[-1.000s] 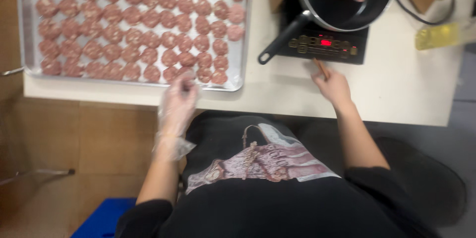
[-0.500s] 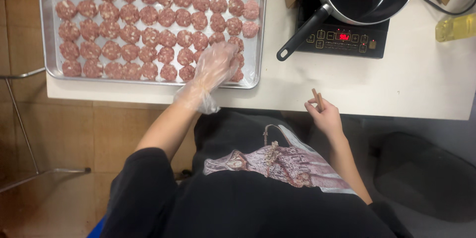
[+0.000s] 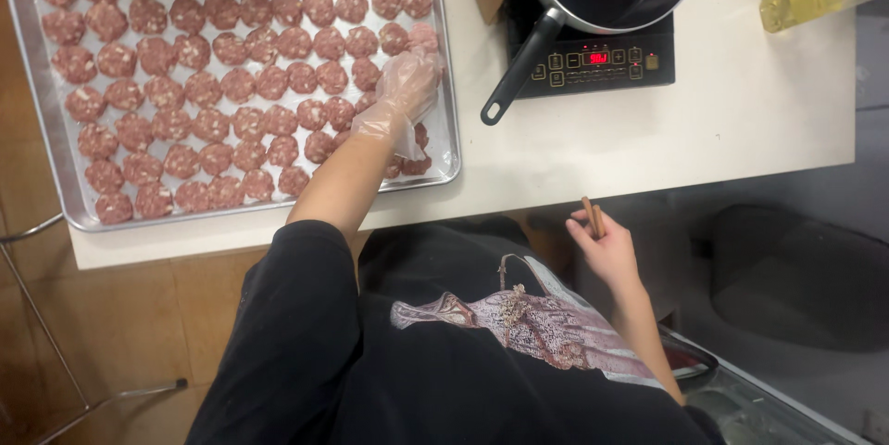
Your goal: The person picks up raw meatballs from a tray by hand and places them into a pan on a cooktop, then uses chopsticks to reposition the meatballs within the pan.
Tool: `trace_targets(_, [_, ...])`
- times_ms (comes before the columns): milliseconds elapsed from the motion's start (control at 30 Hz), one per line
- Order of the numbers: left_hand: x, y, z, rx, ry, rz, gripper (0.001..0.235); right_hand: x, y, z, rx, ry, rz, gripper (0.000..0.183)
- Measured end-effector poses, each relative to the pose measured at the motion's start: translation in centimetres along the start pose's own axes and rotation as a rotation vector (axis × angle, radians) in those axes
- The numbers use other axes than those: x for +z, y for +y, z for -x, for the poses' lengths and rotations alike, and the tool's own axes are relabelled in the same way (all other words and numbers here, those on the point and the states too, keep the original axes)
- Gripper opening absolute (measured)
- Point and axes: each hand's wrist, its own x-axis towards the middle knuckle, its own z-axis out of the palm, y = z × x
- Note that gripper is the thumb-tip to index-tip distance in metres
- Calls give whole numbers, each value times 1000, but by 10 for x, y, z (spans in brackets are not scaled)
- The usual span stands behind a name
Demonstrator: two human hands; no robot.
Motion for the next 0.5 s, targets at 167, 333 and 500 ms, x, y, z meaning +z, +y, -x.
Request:
trace_targets(167, [7,0,1,-3,252,91,21,-1,4,9,15,-22,-15,27])
trace_targets(333, [6,-2,-4,-69,102,127,24,1,-4,8,35,-60,-36,27])
trace_targets(500, [2,0,9,43,329,128,21,0,-6,1,8,-61,-15,27])
